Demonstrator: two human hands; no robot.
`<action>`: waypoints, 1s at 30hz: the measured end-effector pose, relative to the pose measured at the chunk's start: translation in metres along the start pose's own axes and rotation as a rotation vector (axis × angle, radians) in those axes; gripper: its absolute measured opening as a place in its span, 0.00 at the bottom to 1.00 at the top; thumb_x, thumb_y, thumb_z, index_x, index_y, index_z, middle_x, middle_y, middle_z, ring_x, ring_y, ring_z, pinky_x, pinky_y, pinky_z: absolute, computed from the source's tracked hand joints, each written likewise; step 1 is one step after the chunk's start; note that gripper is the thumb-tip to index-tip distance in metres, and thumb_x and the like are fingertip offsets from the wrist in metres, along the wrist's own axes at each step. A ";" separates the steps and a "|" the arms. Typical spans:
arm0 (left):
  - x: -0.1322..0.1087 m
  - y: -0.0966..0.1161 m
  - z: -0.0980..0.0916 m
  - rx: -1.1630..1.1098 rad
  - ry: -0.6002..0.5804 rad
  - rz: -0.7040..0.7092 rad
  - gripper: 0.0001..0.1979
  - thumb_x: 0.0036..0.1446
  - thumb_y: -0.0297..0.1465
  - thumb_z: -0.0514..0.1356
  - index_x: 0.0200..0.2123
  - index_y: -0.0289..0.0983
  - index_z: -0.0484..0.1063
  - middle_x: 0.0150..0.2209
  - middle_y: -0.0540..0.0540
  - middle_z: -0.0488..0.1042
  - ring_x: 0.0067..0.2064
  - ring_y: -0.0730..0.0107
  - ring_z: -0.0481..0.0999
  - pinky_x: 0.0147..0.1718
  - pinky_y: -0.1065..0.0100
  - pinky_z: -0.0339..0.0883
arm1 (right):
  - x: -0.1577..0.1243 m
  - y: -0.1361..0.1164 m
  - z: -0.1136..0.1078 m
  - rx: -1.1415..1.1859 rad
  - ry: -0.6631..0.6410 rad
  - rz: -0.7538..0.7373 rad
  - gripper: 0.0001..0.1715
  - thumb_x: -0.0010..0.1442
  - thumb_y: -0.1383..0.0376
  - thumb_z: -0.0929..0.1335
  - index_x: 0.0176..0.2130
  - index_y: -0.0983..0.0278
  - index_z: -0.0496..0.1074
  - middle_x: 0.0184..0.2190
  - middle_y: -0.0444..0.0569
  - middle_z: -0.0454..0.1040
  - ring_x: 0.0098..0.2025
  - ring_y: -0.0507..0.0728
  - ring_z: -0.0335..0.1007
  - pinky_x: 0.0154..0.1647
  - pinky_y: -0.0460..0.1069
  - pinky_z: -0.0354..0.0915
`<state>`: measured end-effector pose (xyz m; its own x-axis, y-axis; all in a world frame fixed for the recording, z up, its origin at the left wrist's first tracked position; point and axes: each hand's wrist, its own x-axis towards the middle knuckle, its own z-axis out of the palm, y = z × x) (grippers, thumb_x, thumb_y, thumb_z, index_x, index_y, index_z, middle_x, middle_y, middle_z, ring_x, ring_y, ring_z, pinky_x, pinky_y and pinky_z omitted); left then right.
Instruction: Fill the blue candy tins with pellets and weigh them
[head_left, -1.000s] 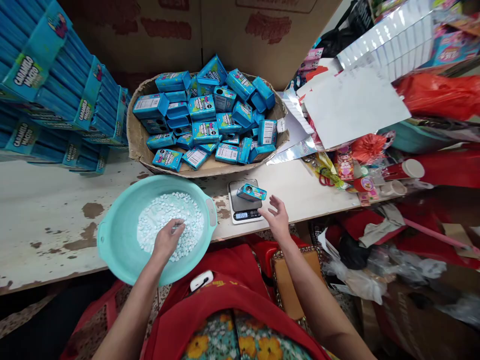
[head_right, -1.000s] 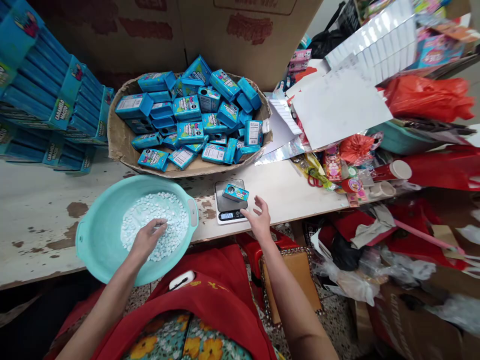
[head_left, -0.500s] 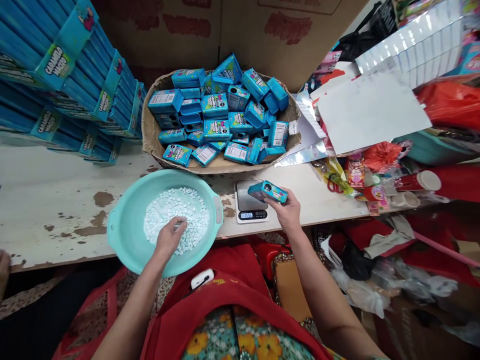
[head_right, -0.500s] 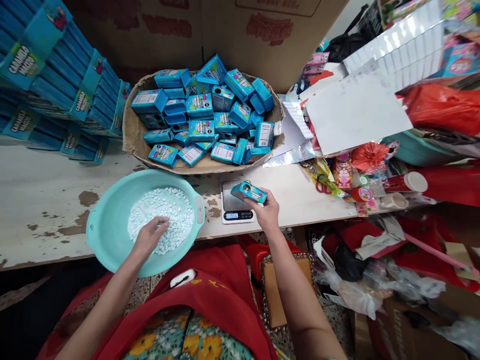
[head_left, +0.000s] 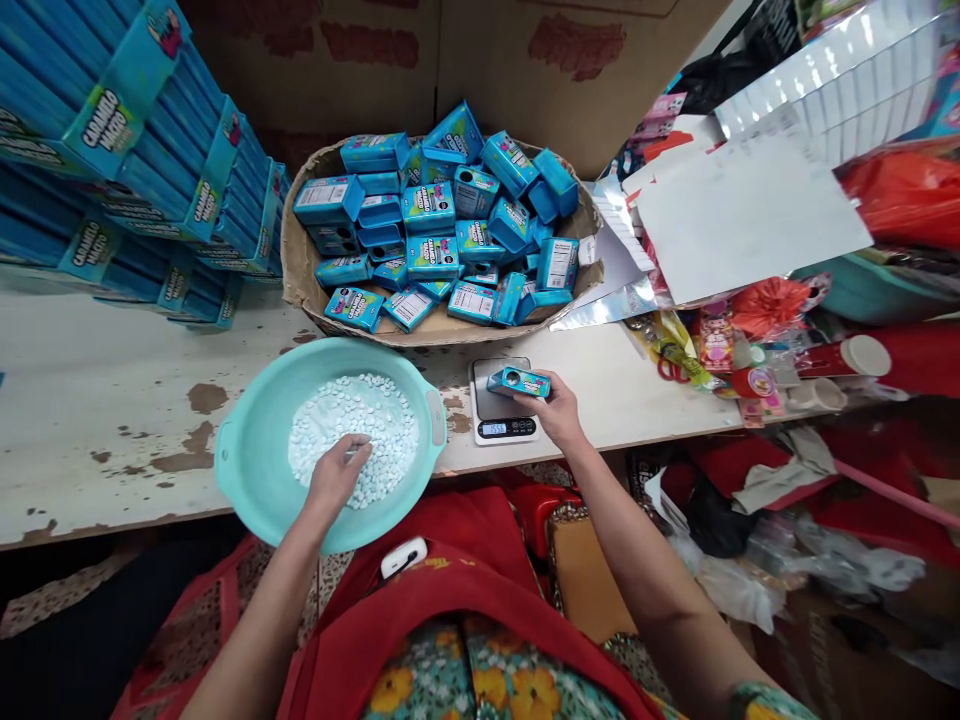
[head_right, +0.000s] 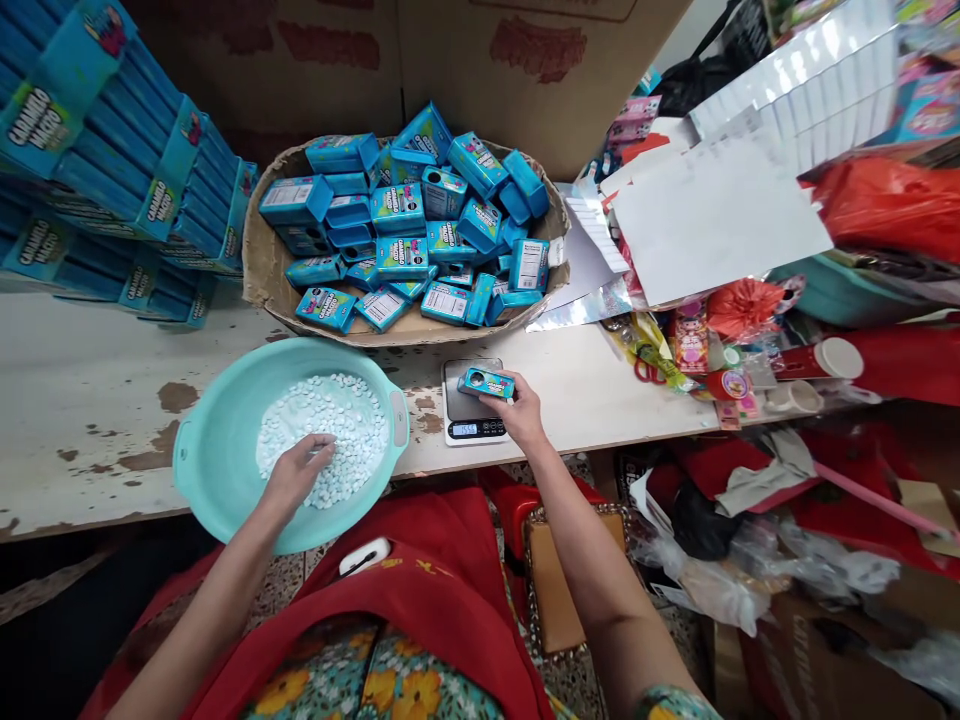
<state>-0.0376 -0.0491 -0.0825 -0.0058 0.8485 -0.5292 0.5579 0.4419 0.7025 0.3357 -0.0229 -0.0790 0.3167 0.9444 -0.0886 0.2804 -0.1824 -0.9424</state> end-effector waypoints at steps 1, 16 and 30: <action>0.001 0.000 0.001 0.000 -0.005 -0.002 0.21 0.52 0.47 0.55 0.41 0.38 0.72 0.40 0.44 0.76 0.41 0.59 0.75 0.43 0.63 0.66 | -0.001 0.002 -0.003 0.006 0.004 -0.014 0.38 0.39 0.56 0.77 0.50 0.61 0.68 0.49 0.52 0.72 0.50 0.61 0.68 0.52 0.57 0.64; 0.005 0.007 0.010 0.001 -0.051 0.011 0.19 0.53 0.46 0.54 0.41 0.38 0.71 0.41 0.45 0.75 0.43 0.60 0.74 0.44 0.64 0.66 | -0.070 0.058 -0.035 0.047 0.374 0.301 0.29 0.50 0.50 0.70 0.46 0.65 0.70 0.46 0.55 0.73 0.47 0.59 0.69 0.51 0.60 0.65; 0.002 0.008 0.005 0.016 -0.052 0.058 0.19 0.53 0.45 0.54 0.40 0.38 0.72 0.41 0.44 0.76 0.42 0.59 0.75 0.41 0.64 0.67 | -0.025 0.015 -0.003 -0.039 0.178 -0.006 0.52 0.40 0.57 0.77 0.59 0.58 0.57 0.59 0.56 0.61 0.58 0.61 0.60 0.52 0.56 0.65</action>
<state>-0.0286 -0.0458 -0.0801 0.0697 0.8560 -0.5123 0.5696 0.3875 0.7249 0.3346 -0.0504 -0.0898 0.4690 0.8829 -0.0215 0.3169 -0.1910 -0.9290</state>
